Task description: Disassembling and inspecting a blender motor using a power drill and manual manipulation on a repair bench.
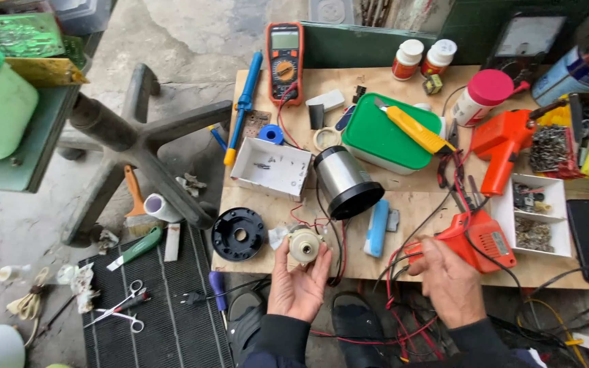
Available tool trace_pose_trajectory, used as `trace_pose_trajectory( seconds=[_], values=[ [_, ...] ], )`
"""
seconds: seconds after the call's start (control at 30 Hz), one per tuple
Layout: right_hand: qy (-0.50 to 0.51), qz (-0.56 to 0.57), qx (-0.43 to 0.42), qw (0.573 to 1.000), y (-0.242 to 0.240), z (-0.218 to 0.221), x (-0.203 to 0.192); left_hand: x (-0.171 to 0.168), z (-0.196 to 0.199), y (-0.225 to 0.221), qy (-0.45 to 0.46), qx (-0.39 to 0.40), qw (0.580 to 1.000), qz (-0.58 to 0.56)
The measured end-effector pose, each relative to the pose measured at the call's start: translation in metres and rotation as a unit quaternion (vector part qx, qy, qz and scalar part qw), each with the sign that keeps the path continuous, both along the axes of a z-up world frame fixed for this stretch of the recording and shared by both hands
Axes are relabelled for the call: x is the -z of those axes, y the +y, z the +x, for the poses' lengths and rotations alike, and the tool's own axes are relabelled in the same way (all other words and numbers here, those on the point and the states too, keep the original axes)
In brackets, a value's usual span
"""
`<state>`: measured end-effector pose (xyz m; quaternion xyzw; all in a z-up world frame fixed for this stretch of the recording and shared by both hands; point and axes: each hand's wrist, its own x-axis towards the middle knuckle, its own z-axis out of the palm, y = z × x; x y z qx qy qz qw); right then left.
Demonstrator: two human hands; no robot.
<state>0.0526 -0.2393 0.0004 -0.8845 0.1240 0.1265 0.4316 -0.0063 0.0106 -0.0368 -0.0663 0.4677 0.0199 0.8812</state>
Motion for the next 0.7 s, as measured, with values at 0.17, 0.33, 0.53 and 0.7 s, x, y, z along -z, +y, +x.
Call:
trace_pose_trajectory(
  seconds=[0.17, 0.33, 0.53, 0.7],
  values=[
    [-0.027, 0.044, 0.013, 0.999, -0.003, 0.002, -0.004, 0.0, 0.001, -0.002, -0.002, -0.005, 1.0, -0.019],
    [-0.027, 0.037, -0.016, 0.999, 0.0, 0.001, -0.004, 0.006, 0.001, -0.002, -0.012, -0.007, 1.0, -0.026],
    [0.038, 0.016, 0.007, 0.999, 0.007, 0.0, -0.019, -0.009, 0.0, 0.001, -0.009, 0.016, 1.0, -0.014],
    [-0.013, -0.01, -0.007, 1.0, -0.021, 0.023, -0.011, -0.063, 0.012, -0.006, 0.072, 0.154, 0.973, 0.154]
  ],
)
